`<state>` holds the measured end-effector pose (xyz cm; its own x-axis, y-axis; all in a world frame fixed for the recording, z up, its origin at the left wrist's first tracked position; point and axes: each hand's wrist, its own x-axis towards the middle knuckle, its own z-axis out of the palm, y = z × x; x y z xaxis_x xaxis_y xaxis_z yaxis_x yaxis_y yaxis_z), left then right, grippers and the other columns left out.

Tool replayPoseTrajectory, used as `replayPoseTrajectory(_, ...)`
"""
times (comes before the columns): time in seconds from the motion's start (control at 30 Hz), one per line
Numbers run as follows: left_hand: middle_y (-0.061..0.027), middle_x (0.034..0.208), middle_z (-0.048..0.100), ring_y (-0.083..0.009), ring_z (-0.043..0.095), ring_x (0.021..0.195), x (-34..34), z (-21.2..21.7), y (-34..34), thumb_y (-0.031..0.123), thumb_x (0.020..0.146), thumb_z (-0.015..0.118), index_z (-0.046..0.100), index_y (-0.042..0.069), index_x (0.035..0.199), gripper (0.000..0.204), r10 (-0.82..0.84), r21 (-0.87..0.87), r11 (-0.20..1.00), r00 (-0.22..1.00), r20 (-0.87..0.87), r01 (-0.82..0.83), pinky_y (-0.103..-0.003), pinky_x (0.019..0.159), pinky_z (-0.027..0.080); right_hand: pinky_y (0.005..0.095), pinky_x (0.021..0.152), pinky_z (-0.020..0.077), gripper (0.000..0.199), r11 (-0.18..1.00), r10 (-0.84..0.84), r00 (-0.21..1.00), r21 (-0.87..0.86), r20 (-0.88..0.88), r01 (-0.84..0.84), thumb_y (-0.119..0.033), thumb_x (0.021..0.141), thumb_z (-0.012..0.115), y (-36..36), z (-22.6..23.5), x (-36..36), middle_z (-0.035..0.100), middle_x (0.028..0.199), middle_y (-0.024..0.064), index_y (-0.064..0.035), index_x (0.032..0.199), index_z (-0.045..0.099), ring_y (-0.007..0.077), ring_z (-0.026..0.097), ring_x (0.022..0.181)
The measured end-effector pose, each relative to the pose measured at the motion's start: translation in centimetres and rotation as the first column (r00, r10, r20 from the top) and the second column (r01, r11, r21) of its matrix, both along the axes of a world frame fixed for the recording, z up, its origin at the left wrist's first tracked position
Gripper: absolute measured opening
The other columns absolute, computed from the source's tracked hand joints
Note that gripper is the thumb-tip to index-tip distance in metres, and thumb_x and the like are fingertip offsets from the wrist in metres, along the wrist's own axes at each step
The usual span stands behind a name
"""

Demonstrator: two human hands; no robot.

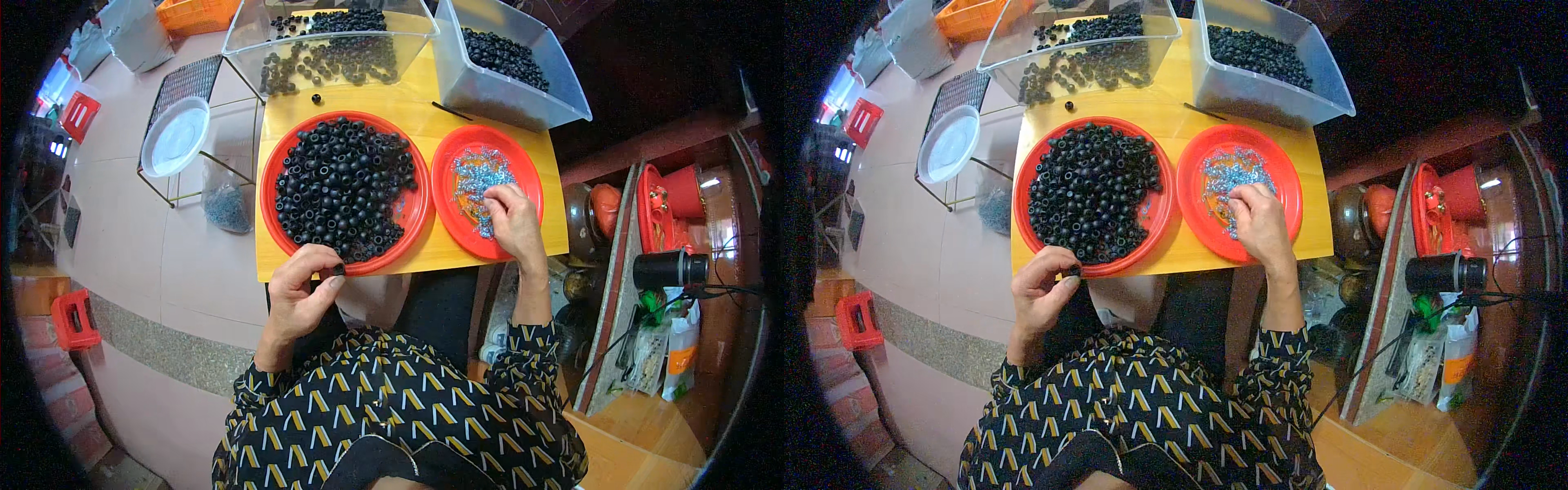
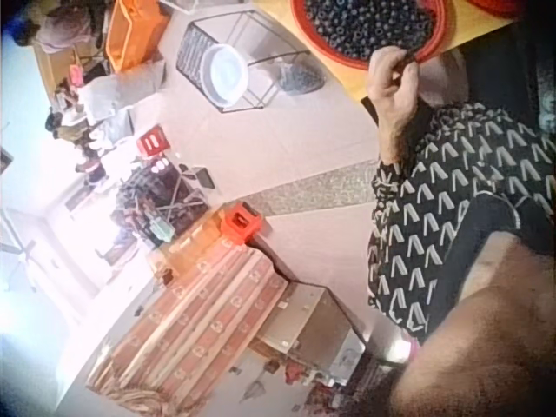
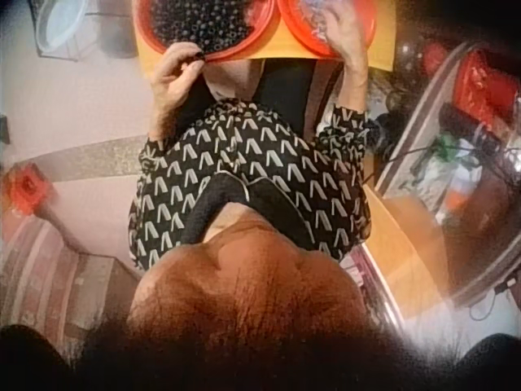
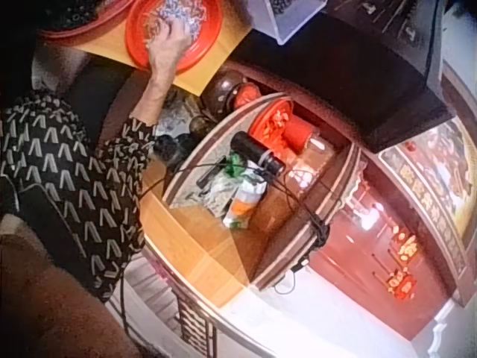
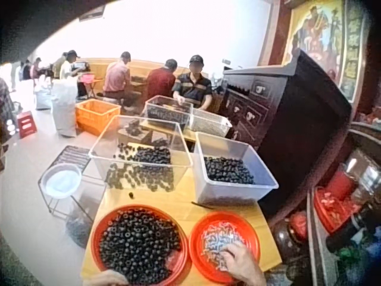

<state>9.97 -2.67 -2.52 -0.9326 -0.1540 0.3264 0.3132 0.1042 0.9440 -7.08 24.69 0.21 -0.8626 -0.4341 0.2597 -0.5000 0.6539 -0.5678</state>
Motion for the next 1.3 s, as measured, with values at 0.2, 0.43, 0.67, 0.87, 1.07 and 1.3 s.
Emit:
replayPoseTrajectory(0.2, -0.0103, 0.091, 0.054, -0.0122, 0.052, 0.076, 0.5, -0.3, 0.5, -0.008, 0.072, 0.057, 0.055, -0.006, 0.090, 0.019, -0.064, 0.271, 0.961, 0.997, 0.050, 0.048, -0.023, 0.065, 0.044, 0.0350, 0.069, 0.0454, 0.014, 0.982, 0.086, 0.994, 0.174, -0.070, -0.073, 0.000, 0.070, 0.060, -1.0, -1.2, 0.6, 0.056, 0.081, 0.0153, -0.0005, 0.084, 0.060, 0.0306, 0.055, 0.077)
replayPoseTrajectory(0.43, -0.0095, 0.089, 0.056, -0.0136, 0.055, 0.075, 1.3, -0.8, 0.8, -0.006, 0.076, 0.055, 0.052, -0.004, 0.096, 0.020, -0.117, 0.533, 0.846, 0.981, 0.153, 0.018, -0.024, 0.067, 0.046, 0.0393, 0.070, 0.0427, 0.010, 0.942, 0.129, 0.987, 0.322, -0.100, -0.091, 0.000, 0.068, 0.061, -1.6, -2.5, 0.8, 0.051, 0.078, 0.0155, -0.0012, 0.078, 0.059, 0.0323, 0.051, 0.079)
replayPoseTrajectory(0.67, -0.0110, 0.086, 0.058, -0.0163, 0.058, 0.074, 1.2, -0.8, 1.5, 0.006, 0.085, 0.052, 0.051, 0.001, 0.105, 0.021, -0.303, 0.840, 0.541, 0.939, 0.161, 0.031, -0.024, 0.063, 0.046, 0.0404, 0.069, 0.0426, 0.008, 0.962, 0.112, 0.979, 0.267, -0.169, -0.064, -0.001, 0.070, 0.058, -1.8, -2.5, 1.3, 0.050, 0.077, 0.0152, -0.0019, 0.078, 0.057, 0.0321, 0.051, 0.080)
replayPoseTrajectory(0.87, -0.0141, 0.087, 0.059, -0.0199, 0.059, 0.074, 0.9, -1.3, 1.6, 0.009, 0.086, 0.052, 0.052, 0.003, 0.103, 0.019, -0.408, 0.953, 0.300, 0.909, 0.088, 0.043, -0.025, 0.062, 0.046, 0.0256, 0.052, 0.0416, 0.002, 0.993, 0.008, 1.000, -0.121, 0.007, -0.007, 0.001, 0.077, 0.055, -4.0, 0.1, 4.2, 0.054, 0.074, 0.0085, -0.0002, 0.077, 0.055, 0.0140, 0.051, 0.057)
replayPoseTrajectory(1.07, -0.0142, 0.088, 0.059, -0.0193, 0.060, 0.075, 1.2, -1.2, 2.0, 0.006, 0.083, 0.055, 0.052, 0.003, 0.100, 0.018, -0.401, 0.935, 0.351, 0.910, 0.104, 0.048, -0.025, 0.065, 0.047, 0.0195, 0.062, 0.0450, 0.011, 0.886, 0.345, 0.788, -0.455, 0.510, -0.093, 0.006, 0.078, 0.055, -7.3, 1.6, 8.8, 0.056, 0.079, 0.0032, 0.0006, 0.086, 0.052, 0.0075, 0.055, 0.069)
replayPoseTrajectory(1.3, -0.0104, 0.091, 0.058, -0.0158, 0.057, 0.081, 1.5, -0.9, 2.4, -0.005, 0.075, 0.061, 0.054, 0.001, 0.094, 0.021, -0.307, 0.872, 0.486, 0.945, 0.113, 0.053, -0.027, 0.074, 0.047, 0.0239, 0.064, 0.0455, 0.013, 0.823, 0.488, 0.819, -0.471, 0.302, -0.316, 0.008, 0.072, 0.059, -10.1, 1.7, 10.7, 0.058, 0.081, 0.0072, 0.0015, 0.082, 0.058, 0.0122, 0.056, 0.073)
